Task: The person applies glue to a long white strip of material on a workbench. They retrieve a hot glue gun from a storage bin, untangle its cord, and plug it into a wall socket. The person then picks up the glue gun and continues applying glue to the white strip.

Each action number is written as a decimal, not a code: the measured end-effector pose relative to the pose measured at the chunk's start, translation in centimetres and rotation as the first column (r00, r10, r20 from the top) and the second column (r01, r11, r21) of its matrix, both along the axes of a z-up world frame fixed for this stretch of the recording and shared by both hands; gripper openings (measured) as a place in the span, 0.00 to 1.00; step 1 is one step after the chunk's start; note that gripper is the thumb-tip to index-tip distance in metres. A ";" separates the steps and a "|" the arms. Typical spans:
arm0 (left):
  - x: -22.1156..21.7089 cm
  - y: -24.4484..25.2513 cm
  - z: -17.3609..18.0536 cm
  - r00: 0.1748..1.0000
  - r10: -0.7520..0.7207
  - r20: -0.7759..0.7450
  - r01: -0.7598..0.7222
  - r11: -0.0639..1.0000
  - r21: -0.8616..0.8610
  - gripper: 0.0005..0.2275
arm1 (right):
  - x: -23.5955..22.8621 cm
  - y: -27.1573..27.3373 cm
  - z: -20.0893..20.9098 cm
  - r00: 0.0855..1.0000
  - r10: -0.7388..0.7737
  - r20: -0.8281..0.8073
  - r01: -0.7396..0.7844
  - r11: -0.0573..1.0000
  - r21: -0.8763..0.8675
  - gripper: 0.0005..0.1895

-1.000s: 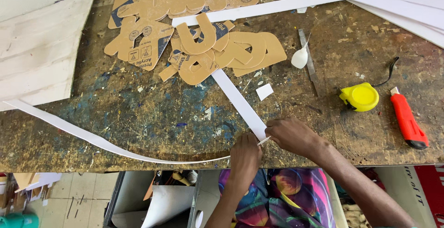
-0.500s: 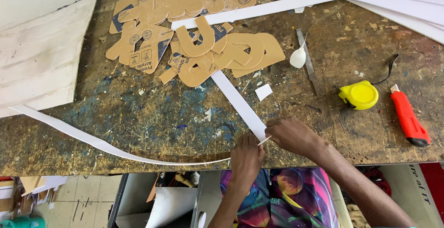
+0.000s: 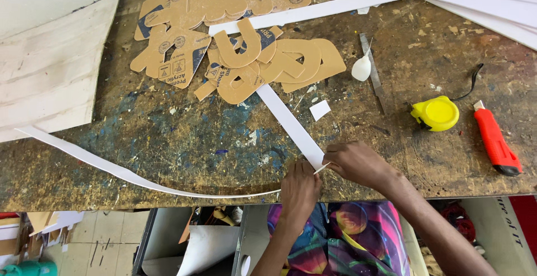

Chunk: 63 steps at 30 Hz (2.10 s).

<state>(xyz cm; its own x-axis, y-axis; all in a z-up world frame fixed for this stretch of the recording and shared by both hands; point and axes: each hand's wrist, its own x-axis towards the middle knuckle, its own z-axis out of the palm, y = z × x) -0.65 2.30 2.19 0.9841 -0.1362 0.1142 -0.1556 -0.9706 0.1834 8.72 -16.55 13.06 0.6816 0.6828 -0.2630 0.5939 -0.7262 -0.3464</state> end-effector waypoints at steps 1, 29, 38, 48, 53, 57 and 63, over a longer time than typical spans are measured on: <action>0.1 -0.1 0.2 1.000 0.001 0.003 -0.001 1.000 -0.003 0.08 | 0.0 -0.2 -0.1 1.000 0.001 0.003 -0.001 1.000 -0.003 0.12; 0.4 -0.3 1.6 0.993 0.005 -0.118 -0.007 1.000 -0.020 0.13 | 0.6 -0.2 1.9 0.990 -0.091 -0.108 0.093 0.996 0.015 0.10; 0.4 -0.4 1.0 0.993 0.025 -0.115 -0.025 1.000 0.001 0.12 | 3.5 -2.9 0.9 0.870 -0.303 -0.390 0.429 0.854 0.294 0.18; 0.2 -0.7 0.9 0.999 0.048 0.025 -0.049 0.998 0.045 0.14 | 17.9 -3.2 -8.0 0.522 -0.765 0.377 0.423 0.617 0.664 0.28; 0.0 -0.7 0.7 0.996 0.055 0.069 -0.058 0.998 0.038 0.13 | 16.9 -3.6 -9.4 0.744 -0.655 -0.130 0.507 0.426 0.749 0.29; 0.0 -0.7 0.1 0.998 0.065 0.001 -0.065 0.998 -0.003 0.11 | 15.8 -2.8 -7.9 0.704 -0.495 -0.509 0.708 0.433 0.557 0.30; 0.1 -0.6 0.8 0.997 0.062 -0.038 -0.062 0.998 0.005 0.12 | 14.4 -0.4 -8.3 0.777 -0.157 -0.609 0.624 0.321 0.713 0.23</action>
<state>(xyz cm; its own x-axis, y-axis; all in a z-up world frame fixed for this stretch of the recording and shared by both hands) -0.54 1.68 2.96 0.9942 -0.0754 0.0763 -0.0883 -0.9789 0.1842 23.11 -16.96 4.72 0.9335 0.3581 -0.0201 -0.0204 -0.0029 -0.9998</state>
